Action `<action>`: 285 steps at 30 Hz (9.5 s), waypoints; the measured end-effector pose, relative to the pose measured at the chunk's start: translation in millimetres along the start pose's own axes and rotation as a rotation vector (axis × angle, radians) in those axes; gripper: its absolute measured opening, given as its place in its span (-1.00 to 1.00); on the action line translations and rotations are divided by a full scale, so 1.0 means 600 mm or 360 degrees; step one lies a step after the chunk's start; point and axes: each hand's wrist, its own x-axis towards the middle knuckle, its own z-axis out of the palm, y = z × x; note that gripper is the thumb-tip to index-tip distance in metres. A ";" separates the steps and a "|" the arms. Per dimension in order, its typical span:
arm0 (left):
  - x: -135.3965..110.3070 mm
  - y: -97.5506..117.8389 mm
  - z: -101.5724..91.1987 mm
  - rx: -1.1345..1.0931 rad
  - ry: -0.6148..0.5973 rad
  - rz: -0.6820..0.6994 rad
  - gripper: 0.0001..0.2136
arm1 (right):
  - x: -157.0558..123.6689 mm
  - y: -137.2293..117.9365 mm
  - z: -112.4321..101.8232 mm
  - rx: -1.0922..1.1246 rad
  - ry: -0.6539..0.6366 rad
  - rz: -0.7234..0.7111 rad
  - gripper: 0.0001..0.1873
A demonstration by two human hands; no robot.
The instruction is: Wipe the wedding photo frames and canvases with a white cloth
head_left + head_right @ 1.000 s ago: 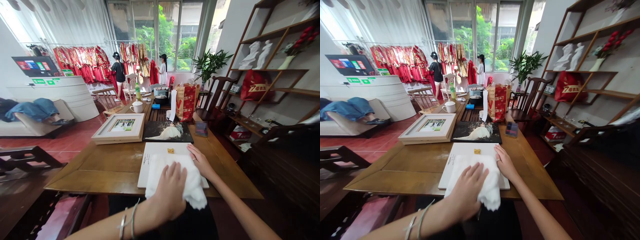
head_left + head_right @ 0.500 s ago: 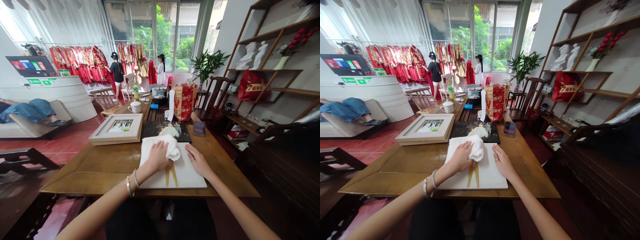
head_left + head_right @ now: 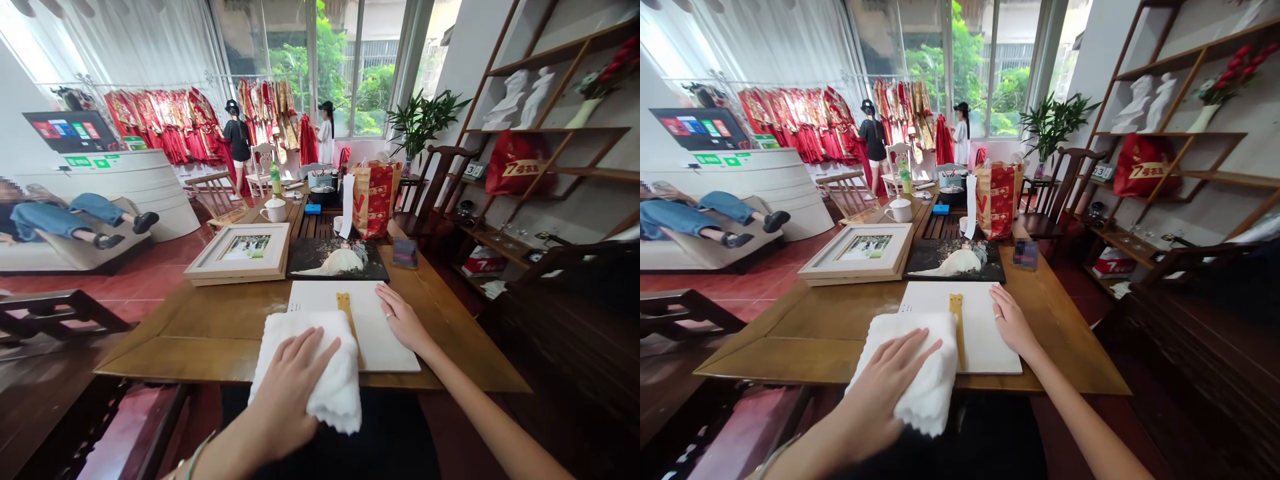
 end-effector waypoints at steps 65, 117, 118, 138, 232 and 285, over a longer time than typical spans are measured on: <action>0.134 0.066 0.003 0.0084 -0.0051 0.0200 -0.29 | 0.001 0.008 0.000 0.0047 -0.0025 -0.0056 -0.59; 0.078 0.169 0.046 0.0072 -0.0085 0.0211 -0.25 | 0.019 0.029 -0.009 0.0115 -0.0037 0.0057 -0.61; 0.072 0.173 0.046 0.0041 -0.0089 0.0229 -0.25 | 0.019 0.028 -0.009 0.0116 -0.0030 0.0066 -0.61; 0.144 0.149 0.022 0.0247 -0.0073 0.0004 -0.25 | 0.017 0.029 -0.019 0.0154 -0.0043 -0.0032 -0.62; 0.216 -0.016 -0.012 0.0174 0.0226 -0.0085 -0.52 | 0.009 -0.011 -0.018 -0.0094 -0.0160 -0.0084 -0.56; 0.100 -0.123 -0.022 0.0246 0.0044 0.0038 -0.56 | 0.006 -0.013 -0.016 -0.0108 -0.0157 -0.0035 -0.56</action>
